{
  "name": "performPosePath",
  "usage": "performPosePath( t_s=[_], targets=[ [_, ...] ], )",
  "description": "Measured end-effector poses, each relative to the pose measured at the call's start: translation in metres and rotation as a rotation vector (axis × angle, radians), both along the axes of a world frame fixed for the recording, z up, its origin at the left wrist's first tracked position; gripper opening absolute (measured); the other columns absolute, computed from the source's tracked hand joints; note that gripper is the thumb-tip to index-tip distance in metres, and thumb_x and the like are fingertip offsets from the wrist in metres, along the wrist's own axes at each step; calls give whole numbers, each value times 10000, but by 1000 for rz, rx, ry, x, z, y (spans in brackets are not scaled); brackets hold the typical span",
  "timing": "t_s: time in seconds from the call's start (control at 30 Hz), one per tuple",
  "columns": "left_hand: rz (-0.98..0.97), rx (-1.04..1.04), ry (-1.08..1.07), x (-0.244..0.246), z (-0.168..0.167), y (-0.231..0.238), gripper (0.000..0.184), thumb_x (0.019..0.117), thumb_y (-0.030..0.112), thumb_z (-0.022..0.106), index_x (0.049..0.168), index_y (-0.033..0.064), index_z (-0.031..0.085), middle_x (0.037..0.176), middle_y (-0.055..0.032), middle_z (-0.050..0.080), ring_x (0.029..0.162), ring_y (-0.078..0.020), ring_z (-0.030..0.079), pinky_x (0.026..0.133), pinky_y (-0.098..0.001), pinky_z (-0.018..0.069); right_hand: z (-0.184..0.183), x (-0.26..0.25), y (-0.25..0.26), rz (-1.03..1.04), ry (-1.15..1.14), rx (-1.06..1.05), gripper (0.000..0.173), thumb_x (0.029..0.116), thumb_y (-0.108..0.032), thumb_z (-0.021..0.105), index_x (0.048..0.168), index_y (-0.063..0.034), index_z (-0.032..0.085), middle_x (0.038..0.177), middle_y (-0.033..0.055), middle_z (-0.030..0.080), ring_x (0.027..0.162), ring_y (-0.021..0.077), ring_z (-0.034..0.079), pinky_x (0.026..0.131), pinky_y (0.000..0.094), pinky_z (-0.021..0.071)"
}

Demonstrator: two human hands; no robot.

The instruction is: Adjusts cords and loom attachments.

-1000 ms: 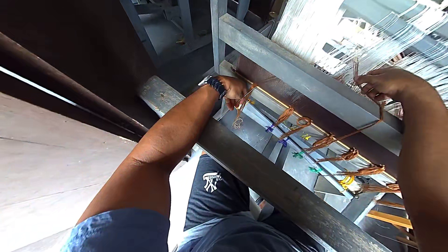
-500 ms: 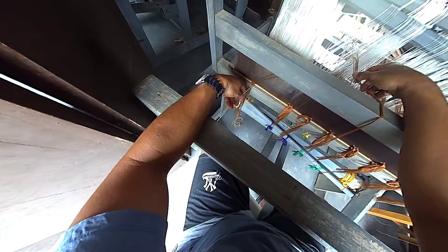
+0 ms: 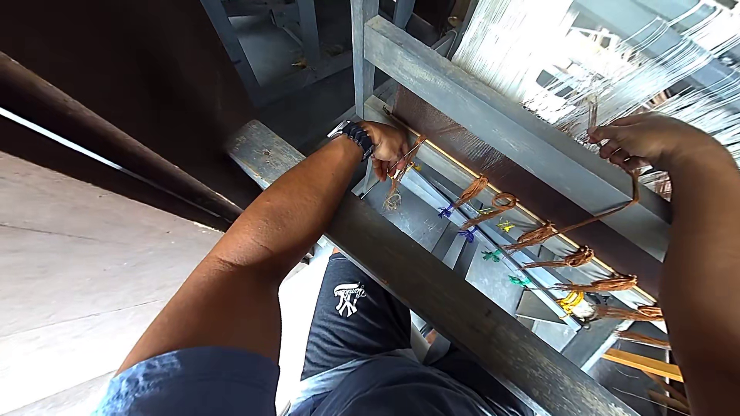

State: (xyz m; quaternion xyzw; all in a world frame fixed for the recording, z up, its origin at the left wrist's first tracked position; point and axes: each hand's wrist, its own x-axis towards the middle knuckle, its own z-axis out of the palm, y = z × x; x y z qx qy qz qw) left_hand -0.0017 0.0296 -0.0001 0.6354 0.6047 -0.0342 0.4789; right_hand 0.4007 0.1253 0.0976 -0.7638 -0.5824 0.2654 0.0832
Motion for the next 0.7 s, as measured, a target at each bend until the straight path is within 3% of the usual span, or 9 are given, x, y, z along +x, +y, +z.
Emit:
performPosePath(
  t_s=[0.43,0.7],
  targets=[
    [-2,10,9,-3,3,1,182,1088,129,508,1126,17,647,966,-127,718,777,-228,730,745,-403,621,-1,1,1,-25,5,7,343,1066,-447,527,1136,-139,659,673,0,566,477,62,412,452,232,339],
    [13,9,-17,-1,4,-1,177,1087,116,499,1126,13,638,971,-125,714,788,-223,729,755,-414,621,-1,3,2,-7,9,9,341,1065,-444,528,1111,-131,658,700,3,563,509,74,430,480,251,363]
  ],
)
